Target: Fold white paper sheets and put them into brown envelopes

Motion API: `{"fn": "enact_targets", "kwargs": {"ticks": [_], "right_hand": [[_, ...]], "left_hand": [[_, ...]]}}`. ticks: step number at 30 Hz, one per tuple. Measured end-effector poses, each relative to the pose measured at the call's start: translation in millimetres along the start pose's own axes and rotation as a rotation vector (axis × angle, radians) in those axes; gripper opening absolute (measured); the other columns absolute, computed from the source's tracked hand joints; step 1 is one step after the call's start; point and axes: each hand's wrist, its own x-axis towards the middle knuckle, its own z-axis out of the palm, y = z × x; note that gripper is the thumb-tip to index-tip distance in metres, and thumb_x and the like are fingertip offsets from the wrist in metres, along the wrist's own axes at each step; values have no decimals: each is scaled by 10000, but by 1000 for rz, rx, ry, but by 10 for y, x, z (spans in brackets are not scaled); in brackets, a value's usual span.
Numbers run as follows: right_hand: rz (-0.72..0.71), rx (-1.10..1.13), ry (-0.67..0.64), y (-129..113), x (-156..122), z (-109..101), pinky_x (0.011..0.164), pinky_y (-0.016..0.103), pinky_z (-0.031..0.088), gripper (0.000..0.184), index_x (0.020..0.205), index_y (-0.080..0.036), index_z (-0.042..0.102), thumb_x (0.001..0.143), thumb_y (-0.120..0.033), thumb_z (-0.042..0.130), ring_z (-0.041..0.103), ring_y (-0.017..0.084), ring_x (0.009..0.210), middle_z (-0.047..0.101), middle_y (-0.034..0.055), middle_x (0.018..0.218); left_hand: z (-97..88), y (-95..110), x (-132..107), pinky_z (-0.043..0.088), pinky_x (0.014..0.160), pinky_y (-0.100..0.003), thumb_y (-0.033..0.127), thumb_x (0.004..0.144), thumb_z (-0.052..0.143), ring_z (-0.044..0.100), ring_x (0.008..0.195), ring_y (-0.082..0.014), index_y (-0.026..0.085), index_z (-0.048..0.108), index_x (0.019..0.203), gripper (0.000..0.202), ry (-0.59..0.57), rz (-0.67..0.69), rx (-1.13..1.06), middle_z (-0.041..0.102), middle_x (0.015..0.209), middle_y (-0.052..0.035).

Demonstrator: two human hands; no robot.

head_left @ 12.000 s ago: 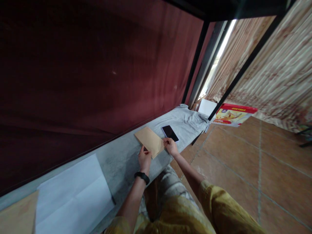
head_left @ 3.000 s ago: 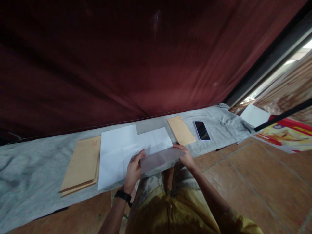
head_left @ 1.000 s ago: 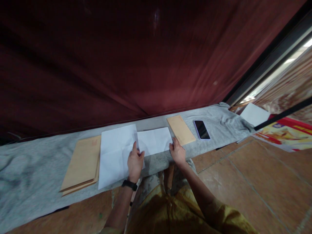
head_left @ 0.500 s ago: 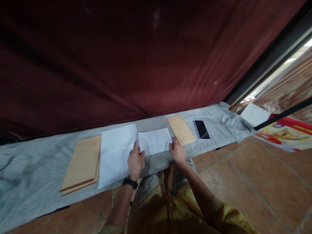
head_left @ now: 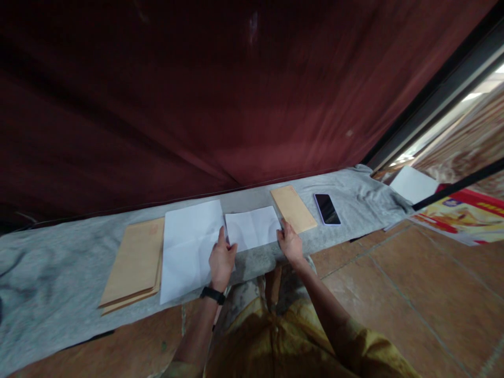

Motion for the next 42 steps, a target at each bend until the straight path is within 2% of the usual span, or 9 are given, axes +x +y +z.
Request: {"fn": "enact_targets", "kwargs": {"ticks": [14, 21, 31, 36, 42], "right_hand": [[5, -81, 60, -8, -56, 90, 783, 264, 519, 419, 1426, -182, 468, 1025, -298, 424, 695, 205, 990, 610, 130, 1364], [4, -111, 60, -30, -75, 81, 762, 274, 525, 423, 1430, -180, 478, 1031, -299, 403, 703, 204, 930, 605, 135, 1372], [-5, -124, 76, -24, -81, 93, 754, 256, 508, 426, 1432, -177, 468, 1031, -303, 395, 695, 193, 927, 615, 132, 1348], [-2, -132, 83, -35, -91, 80, 719, 262, 512, 427, 1426, -176, 483, 1030, -308, 396, 697, 192, 894, 585, 141, 1385], [2, -127, 96, -46, -96, 71, 699, 276, 520, 446, 1436, -178, 482, 1018, -312, 400, 691, 190, 845, 573, 150, 1387]], "left_hand": [[2, 34, -41, 392, 668, -267, 249, 887, 642, 605, 750, -159, 198, 271, 1553, 764, 2, 14, 33, 655, 810, 18], [-42, 99, -66, 388, 653, -271, 263, 904, 632, 628, 785, -172, 190, 260, 1558, 756, -28, -12, 102, 677, 848, -7], [-73, 152, -91, 428, 708, -290, 310, 920, 602, 660, 869, -206, 213, 292, 1550, 708, -19, -10, 222, 702, 921, -54], [-54, 123, -116, 454, 762, -303, 309, 935, 572, 643, 947, -230, 195, 358, 1519, 632, 11, 50, 284, 700, 954, -76], [-11, 76, -125, 471, 887, -365, 272, 943, 532, 605, 1022, -265, 144, 471, 1443, 520, 81, 199, 386, 655, 1131, -133]]}}
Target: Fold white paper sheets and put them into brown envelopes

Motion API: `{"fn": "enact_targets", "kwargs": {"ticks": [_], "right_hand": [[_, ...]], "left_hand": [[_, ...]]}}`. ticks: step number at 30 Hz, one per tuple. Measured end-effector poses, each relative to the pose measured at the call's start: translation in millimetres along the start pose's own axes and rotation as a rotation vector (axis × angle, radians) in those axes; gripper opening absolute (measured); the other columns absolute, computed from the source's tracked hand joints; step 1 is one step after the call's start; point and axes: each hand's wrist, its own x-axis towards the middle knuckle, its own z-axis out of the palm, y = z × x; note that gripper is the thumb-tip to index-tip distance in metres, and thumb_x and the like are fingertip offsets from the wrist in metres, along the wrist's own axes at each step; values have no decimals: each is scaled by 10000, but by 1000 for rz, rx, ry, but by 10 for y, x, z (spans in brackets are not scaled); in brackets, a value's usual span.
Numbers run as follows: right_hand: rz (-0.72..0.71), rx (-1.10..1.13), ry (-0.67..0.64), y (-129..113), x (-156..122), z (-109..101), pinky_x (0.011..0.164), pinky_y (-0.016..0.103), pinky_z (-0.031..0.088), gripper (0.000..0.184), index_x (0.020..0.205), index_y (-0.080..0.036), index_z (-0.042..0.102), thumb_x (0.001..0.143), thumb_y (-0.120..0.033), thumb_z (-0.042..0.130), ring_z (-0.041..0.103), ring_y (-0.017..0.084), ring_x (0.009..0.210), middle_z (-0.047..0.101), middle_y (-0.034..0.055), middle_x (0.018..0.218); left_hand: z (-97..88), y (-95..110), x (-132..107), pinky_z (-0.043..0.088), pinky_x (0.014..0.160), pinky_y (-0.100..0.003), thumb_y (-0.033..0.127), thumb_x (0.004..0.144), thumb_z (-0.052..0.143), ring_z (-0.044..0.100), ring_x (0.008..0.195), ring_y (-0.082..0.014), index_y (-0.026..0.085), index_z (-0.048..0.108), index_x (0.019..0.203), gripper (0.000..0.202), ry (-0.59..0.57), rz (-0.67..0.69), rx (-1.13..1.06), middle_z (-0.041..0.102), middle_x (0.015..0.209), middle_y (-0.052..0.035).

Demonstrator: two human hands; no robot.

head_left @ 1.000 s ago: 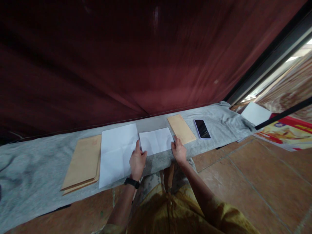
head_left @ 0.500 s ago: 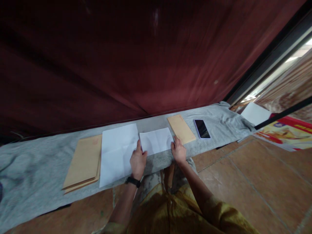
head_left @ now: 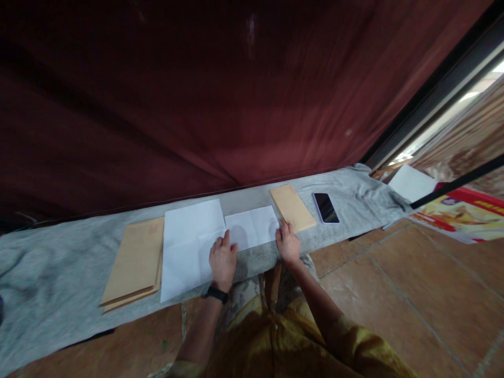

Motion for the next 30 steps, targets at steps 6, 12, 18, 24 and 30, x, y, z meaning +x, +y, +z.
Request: {"fn": "enact_targets", "kwargs": {"ticks": [6, 12, 18, 24, 30], "right_hand": [[-8, 8, -5, 5, -2, 2, 699, 267, 507, 420, 1410, -192, 514, 1027, -310, 389, 681, 182, 835, 589, 132, 1368], [-24, 40, -3, 10, -2, -2, 712, 251, 494, 376, 1366, -202, 541, 1032, -297, 397, 681, 168, 858, 597, 106, 1364], [-28, 78, 9, 3, 2, 1, 728, 234, 490, 340, 1316, -209, 568, 1022, -276, 409, 683, 153, 875, 613, 97, 1330], [-29, 166, 30, 21, -8, 15, 780, 251, 513, 341, 1294, -207, 585, 1014, -256, 395, 682, 168, 941, 615, 85, 1332], [-79, 327, 85, 2, -127, -32, 893, 312, 528, 384, 1259, -190, 637, 1004, -216, 351, 651, 207, 1045, 653, 109, 1203]], "left_hand": [[72, 17, -10, 463, 969, -436, 146, 950, 430, 565, 1127, -291, 167, 578, 1353, 430, 44, 210, 14, 616, 1277, -134], [251, 149, -60, 423, 1118, -418, 195, 994, 362, 493, 1335, -264, 136, 572, 1354, 421, 48, 329, -137, 556, 1431, -130], [415, 416, -153, 343, 1198, -475, 331, 1007, 404, 360, 1470, -268, 172, 446, 1477, 499, -6, 453, -182, 474, 1540, -101], [458, 482, -217, 279, 1219, -524, 370, 993, 445, 320, 1492, -286, 204, 435, 1496, 529, -29, 464, -127, 424, 1577, -86], [468, 503, -223, 251, 1228, -514, 369, 1008, 395, 295, 1504, -269, 225, 408, 1513, 526, -27, 460, -102, 403, 1592, -62]]}}
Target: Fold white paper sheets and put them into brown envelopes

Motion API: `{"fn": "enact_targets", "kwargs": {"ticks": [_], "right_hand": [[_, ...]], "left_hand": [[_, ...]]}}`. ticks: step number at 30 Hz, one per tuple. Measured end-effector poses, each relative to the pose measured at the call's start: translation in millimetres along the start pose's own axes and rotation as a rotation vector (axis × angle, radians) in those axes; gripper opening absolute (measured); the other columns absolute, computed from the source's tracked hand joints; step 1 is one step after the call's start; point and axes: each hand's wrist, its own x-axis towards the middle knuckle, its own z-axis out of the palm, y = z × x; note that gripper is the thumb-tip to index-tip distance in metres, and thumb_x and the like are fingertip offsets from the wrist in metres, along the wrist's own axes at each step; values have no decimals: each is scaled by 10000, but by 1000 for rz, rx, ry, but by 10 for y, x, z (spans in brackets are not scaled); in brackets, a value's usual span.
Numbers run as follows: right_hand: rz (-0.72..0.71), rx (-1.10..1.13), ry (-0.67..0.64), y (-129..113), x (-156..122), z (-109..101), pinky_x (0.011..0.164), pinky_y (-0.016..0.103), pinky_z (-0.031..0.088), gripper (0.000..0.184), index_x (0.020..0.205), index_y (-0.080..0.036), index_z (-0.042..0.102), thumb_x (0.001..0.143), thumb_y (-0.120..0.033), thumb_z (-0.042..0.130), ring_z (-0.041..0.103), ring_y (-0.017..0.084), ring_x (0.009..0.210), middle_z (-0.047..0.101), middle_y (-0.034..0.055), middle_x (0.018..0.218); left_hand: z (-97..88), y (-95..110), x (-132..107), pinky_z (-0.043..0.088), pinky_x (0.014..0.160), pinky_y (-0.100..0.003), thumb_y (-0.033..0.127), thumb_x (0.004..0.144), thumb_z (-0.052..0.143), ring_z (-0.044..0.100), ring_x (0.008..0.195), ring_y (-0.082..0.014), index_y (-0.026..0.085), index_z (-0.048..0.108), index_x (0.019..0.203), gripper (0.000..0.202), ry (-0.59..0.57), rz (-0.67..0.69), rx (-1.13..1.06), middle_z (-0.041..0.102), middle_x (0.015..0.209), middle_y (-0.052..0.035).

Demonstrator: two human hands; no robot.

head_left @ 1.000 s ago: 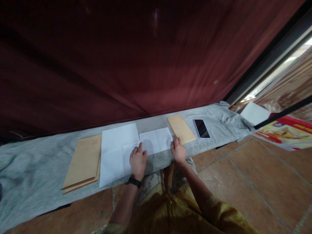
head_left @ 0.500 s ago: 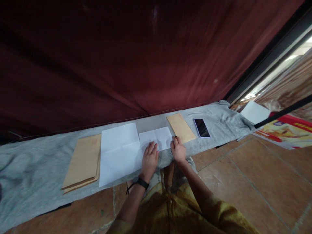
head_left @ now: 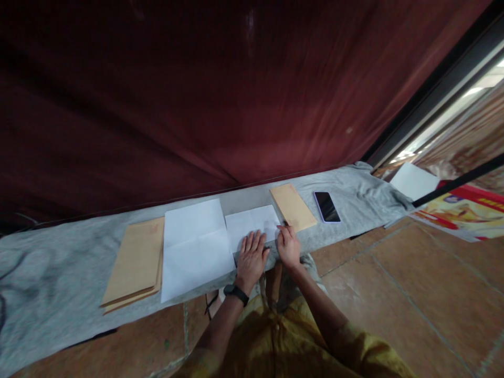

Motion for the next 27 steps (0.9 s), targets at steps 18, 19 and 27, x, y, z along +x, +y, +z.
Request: {"fn": "enact_targets", "kwargs": {"ticks": [18, 19, 27], "right_hand": [[-424, -63, -271, -303, 296, 302, 1203, 457, 301, 436, 1437, -179, 525, 1044, -332, 413, 392, 234, 1443, 470, 114, 1539], [-412, -78, -269, -293, 294, 292, 1202, 458, 299, 442, 1445, -180, 516, 1044, -337, 415, 386, 237, 1447, 461, 115, 1546], [-323, -164, -233, -212, 288, 271, 1199, 458, 296, 455, 1468, -190, 495, 1032, -299, 420, 371, 247, 1462, 457, 106, 1550]], "left_hand": [[-5, -128, -3, 328, 1196, -497, 197, 962, 356, 357, 1474, -287, 74, 426, 1481, 538, 55, -161, 26, 456, 1537, -189], [-15, -125, 32, 331, 1193, -492, 186, 960, 353, 365, 1469, -291, 64, 430, 1477, 537, 46, -180, 24, 458, 1533, -196], [-22, -237, 457, 234, 1226, -526, 288, 1003, 348, 273, 1507, -316, 127, 426, 1501, 529, -51, -159, 29, 361, 1605, -140]]}}
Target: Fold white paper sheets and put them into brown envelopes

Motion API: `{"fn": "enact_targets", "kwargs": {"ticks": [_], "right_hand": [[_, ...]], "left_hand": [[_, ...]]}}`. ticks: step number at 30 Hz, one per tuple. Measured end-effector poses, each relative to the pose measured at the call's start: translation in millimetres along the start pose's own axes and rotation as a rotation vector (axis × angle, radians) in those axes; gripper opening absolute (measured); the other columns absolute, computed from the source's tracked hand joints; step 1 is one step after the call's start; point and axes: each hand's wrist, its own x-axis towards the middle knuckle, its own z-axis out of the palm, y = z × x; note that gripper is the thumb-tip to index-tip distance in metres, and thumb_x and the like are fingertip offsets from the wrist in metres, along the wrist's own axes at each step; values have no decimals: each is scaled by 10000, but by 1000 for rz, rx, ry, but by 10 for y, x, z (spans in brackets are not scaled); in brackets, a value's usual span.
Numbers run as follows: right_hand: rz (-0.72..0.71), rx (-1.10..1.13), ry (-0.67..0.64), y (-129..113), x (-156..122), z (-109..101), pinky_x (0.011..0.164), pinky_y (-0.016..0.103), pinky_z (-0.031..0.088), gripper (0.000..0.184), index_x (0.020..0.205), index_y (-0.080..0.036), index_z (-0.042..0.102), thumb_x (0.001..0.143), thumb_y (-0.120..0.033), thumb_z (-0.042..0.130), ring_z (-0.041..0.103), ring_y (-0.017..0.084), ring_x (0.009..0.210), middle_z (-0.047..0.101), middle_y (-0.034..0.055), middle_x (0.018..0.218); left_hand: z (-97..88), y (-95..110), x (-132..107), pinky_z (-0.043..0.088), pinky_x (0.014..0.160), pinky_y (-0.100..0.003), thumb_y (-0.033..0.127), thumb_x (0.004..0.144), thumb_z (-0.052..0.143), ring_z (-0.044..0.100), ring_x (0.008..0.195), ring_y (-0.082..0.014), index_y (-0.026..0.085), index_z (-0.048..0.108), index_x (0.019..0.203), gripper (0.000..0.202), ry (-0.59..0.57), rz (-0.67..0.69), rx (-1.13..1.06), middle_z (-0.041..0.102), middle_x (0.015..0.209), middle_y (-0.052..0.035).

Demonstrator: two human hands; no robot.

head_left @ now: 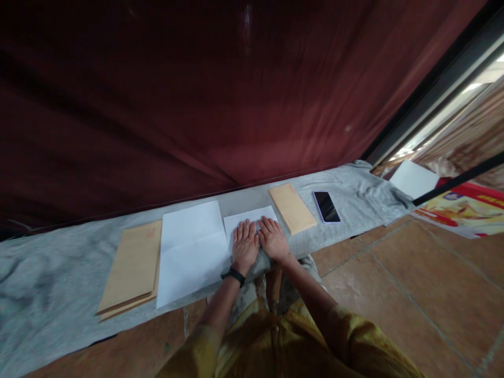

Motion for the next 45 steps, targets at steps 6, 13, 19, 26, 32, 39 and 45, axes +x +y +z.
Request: {"fn": "enact_targets", "kwargs": {"ticks": [6, 13, 19, 26, 32, 39, 45], "right_hand": [[35, -44, 29, 85, -48, 34, 1188, 460, 315, 472, 1478, -197, 484, 1031, -340, 432, 381, 266, 1456, 444, 95, 1561], [63, -51, 83, 143, -123, 46, 1179, 456, 333, 485, 1477, -185, 486, 1024, -349, 436, 404, 276, 1442, 427, 110, 1568], [96, 11, 145, 163, -155, 22, 1188, 479, 314, 483, 1472, -165, 485, 1013, -312, 444, 415, 280, 1432, 461, 127, 1543], [-203, 77, 37, -72, -351, -19, 1211, 544, 249, 517, 1445, -166, 509, 970, -367, 552, 386, 298, 1445, 479, 144, 1526], [-193, 68, -4, -233, -425, -2, 1186, 543, 289, 508, 1433, -136, 516, 969, -341, 554, 417, 309, 1419, 491, 170, 1510], [-133, 40, -33, -293, -367, -45, 1188, 519, 288, 525, 1436, -129, 510, 959, -345, 551, 441, 302, 1398, 507, 154, 1502], [-61, 10, -62, -412, -285, -85, 1153, 461, 358, 509, 1438, -121, 502, 955, -277, 533, 508, 285, 1344, 531, 163, 1477]], "left_hand": [[33, -134, 156, 224, 1229, -497, 371, 1014, 349, 257, 1516, -293, 114, 378, 1522, 571, 49, -72, 25, 348, 1609, -154], [34, -193, 72, 279, 1206, -509, 360, 1002, 357, 281, 1501, -334, 4, 354, 1509, 619, 77, -221, 94, 334, 1592, -238], [-145, -191, -218, 310, 1207, -486, 226, 973, 359, 330, 1483, -308, 11, 456, 1444, 527, 117, -38, 35, 428, 1545, -222], [-215, -251, -731, 337, 1184, -529, 257, 970, 410, 354, 1465, -339, 30, 470, 1430, 516, 215, -6, -40, 484, 1497, -231], [-275, -402, -892, 461, 1065, -527, 308, 957, 467, 537, 1301, -351, 68, 453, 1445, 544, 196, -110, -108, 542, 1432, -241], [-258, -403, -619, 562, 890, -423, 312, 887, 562, 684, 986, -255, 119, 507, 1410, 560, 221, -320, -647, 709, 1155, -153], [-400, -270, -474, 564, 803, -352, 284, 877, 553, 691, 821, -203, 157, 628, 1285, 433, 301, -327, -819, 750, 951, -71]]}}
